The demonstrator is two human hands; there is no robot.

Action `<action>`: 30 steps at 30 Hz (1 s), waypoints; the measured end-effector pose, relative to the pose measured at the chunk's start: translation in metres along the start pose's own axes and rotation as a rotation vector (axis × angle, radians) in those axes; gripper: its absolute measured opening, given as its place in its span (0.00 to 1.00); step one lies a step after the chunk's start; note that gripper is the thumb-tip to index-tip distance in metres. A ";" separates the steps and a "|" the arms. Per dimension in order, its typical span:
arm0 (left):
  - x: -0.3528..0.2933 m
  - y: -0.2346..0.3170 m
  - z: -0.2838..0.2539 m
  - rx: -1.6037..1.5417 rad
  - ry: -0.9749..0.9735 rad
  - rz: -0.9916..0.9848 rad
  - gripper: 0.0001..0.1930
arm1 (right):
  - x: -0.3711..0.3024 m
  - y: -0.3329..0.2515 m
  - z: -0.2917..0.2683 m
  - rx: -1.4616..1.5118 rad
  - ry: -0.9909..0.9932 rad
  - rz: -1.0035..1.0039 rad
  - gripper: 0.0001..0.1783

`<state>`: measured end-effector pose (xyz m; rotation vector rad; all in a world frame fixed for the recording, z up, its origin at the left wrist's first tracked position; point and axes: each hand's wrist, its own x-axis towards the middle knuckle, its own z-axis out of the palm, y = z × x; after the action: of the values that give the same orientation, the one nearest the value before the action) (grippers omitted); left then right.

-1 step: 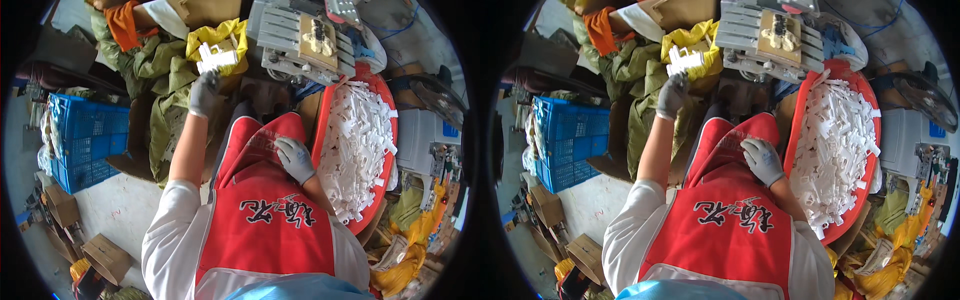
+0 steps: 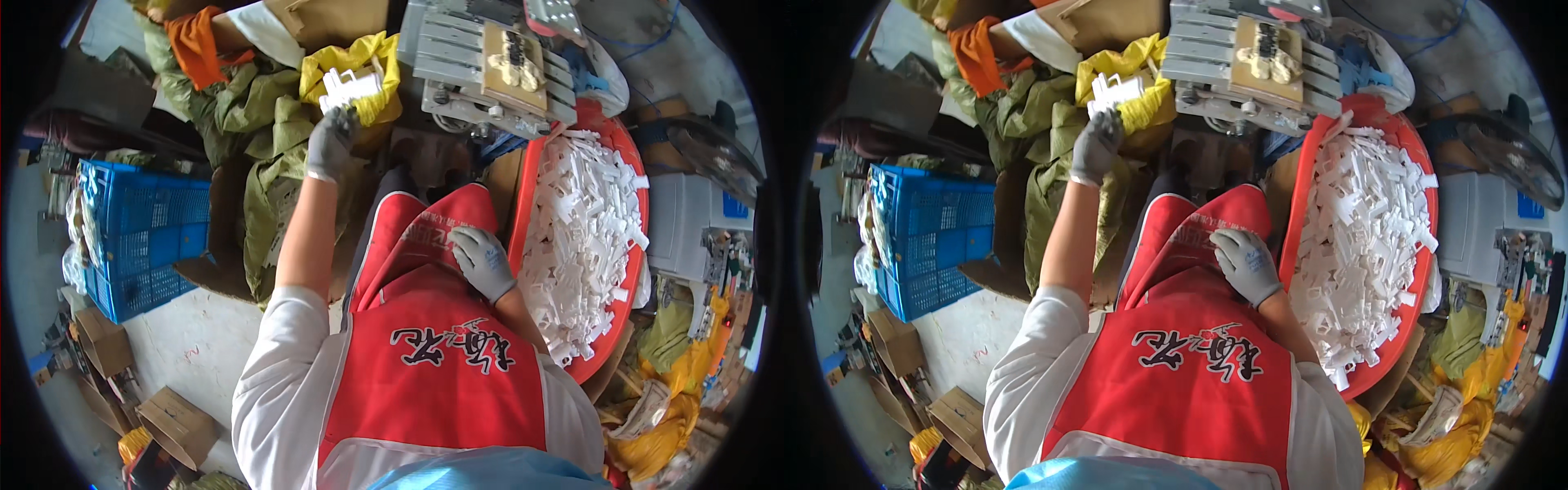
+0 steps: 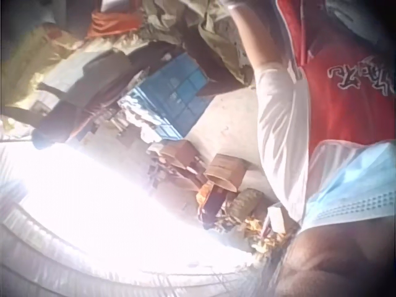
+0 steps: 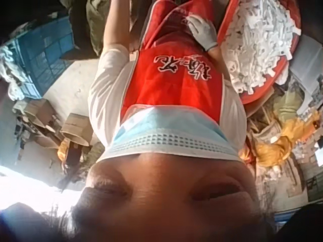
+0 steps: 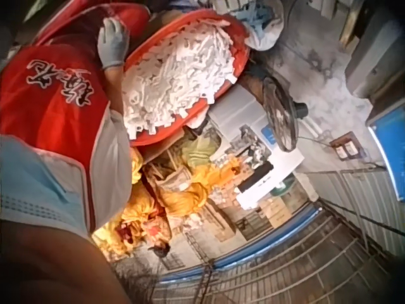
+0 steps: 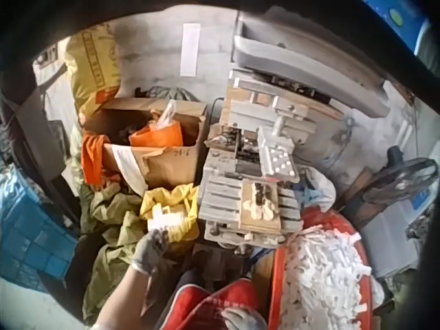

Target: Assembling and inspecting small white plastic components using a machine in a manufacturing facility.

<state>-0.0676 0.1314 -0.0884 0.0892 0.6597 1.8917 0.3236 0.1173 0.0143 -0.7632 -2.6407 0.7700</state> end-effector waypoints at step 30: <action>-0.095 -0.132 -0.023 1.436 -0.006 0.031 0.14 | -0.254 0.139 0.036 -0.174 0.650 1.952 0.42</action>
<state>0.0744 0.0738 -0.1487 0.9960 1.8731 1.0869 0.5736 0.0599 -0.1248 -2.8666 -0.7015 0.3438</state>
